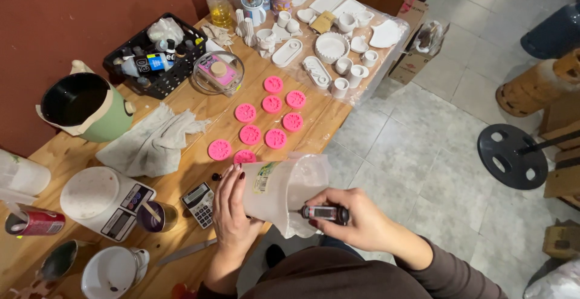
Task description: Measuring the temperature of liquid wax and pouring it into flower-shaped silicone molds.
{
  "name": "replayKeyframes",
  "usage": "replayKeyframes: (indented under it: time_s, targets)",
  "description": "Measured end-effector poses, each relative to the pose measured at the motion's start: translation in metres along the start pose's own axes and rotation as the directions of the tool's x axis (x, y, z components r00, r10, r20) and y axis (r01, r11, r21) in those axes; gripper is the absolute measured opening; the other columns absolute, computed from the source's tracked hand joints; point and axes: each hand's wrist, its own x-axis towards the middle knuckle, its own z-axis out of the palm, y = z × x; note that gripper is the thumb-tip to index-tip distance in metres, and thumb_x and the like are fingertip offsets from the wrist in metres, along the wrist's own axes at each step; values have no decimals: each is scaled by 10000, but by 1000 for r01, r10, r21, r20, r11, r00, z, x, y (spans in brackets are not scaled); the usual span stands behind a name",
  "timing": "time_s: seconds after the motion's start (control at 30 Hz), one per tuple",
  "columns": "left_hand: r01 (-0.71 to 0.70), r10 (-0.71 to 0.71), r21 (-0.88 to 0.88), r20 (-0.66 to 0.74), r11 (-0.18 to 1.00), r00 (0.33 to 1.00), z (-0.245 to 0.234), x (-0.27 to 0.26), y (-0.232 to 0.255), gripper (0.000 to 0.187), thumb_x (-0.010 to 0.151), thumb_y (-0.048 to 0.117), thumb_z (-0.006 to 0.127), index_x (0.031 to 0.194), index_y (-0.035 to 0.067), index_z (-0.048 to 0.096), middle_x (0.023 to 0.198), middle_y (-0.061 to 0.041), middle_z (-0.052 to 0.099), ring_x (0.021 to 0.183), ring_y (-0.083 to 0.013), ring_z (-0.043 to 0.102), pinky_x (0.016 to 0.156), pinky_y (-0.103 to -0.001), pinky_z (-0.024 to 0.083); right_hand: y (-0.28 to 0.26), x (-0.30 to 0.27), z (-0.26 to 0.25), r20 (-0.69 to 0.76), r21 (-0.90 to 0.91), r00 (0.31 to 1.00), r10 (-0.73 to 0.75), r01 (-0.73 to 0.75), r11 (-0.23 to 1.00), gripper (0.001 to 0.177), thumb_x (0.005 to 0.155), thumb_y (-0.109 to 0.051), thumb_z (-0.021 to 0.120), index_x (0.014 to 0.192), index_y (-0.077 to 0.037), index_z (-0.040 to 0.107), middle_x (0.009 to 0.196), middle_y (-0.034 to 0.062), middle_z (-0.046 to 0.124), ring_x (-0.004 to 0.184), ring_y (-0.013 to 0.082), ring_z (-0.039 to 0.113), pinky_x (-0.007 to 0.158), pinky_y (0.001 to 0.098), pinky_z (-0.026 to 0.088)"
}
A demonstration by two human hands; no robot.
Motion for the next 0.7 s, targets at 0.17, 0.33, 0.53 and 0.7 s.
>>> replayKeyframes:
  time_s: [0.17,0.33,0.53,0.7]
  targets:
    - [6,-6,-6,3,1000,1000,0,-2,0,969,598,108,911,1434,19,428,1466,-213,506,1359,-419,519,1159,-512,426,-1,-1,-1,-11,-11,1000,-20,20,1000,235,853,-70,734,1081,-18,709,862,52,784,750,110,757,682,270,609]
    - [18,-18,-6,11,1000,1000,0,-3,-1,962,592,88,891,1433,24,428,1468,-211,510,1363,-416,520,1161,-506,427,-2,1,-1,-9,-21,1000,20,-20,1000,249,848,-83,728,1090,-29,711,818,50,787,702,108,768,657,268,612]
    - [12,-12,-5,6,1000,1000,0,-3,-1,966,595,101,898,1434,21,426,1461,-214,508,1359,-422,519,1152,-507,428,-3,0,0,-37,-55,998,-47,45,997,248,853,-75,740,1093,-20,716,851,68,791,724,114,766,660,270,601]
    - [4,-4,5,4,1000,1000,-1,0,-1,968,590,96,890,1435,20,426,1460,-216,513,1358,-422,524,1156,-511,432,2,2,1,-43,-42,999,-31,29,999,241,858,-82,745,1090,-19,717,853,61,792,704,113,750,645,269,592]
